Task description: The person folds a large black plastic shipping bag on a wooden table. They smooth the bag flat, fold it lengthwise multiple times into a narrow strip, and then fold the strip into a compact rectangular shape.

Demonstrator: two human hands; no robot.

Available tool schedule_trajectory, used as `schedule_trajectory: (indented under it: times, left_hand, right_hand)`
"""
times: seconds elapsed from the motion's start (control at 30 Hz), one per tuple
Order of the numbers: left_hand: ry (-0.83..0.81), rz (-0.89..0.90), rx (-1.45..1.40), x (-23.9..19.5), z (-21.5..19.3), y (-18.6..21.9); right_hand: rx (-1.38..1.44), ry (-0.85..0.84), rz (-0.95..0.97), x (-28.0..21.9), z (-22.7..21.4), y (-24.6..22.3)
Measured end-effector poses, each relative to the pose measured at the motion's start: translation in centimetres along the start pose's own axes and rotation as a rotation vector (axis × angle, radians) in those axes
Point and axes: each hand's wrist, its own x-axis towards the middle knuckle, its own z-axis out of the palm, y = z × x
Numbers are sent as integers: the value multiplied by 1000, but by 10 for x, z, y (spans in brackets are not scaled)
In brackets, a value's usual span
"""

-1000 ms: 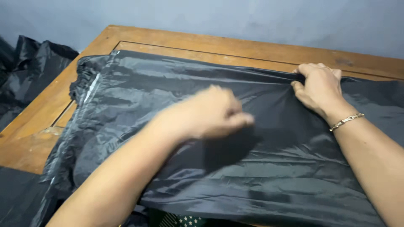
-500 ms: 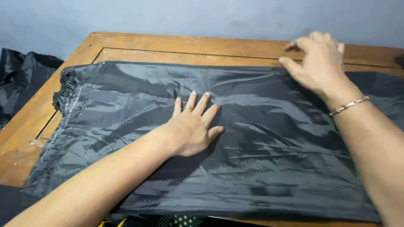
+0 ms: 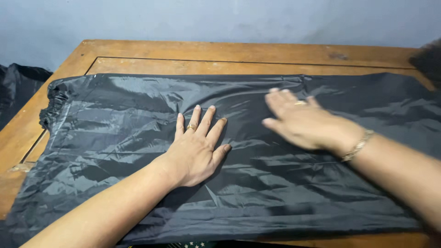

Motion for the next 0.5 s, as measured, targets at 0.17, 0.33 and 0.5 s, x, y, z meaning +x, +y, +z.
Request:
schedule_trajectory:
  times: [0.17, 0.33, 0.5]
  left_hand:
    - [6, 10, 98, 7, 3, -2]
    - [221, 131, 194, 37, -5, 7]
    - [613, 475, 156, 62, 13, 57]
  right_hand:
    - [-187, -48, 491, -21, 49, 139]
    - [-237, 171, 524, -27, 45, 200]
    - [65, 394, 138, 5, -7, 120]
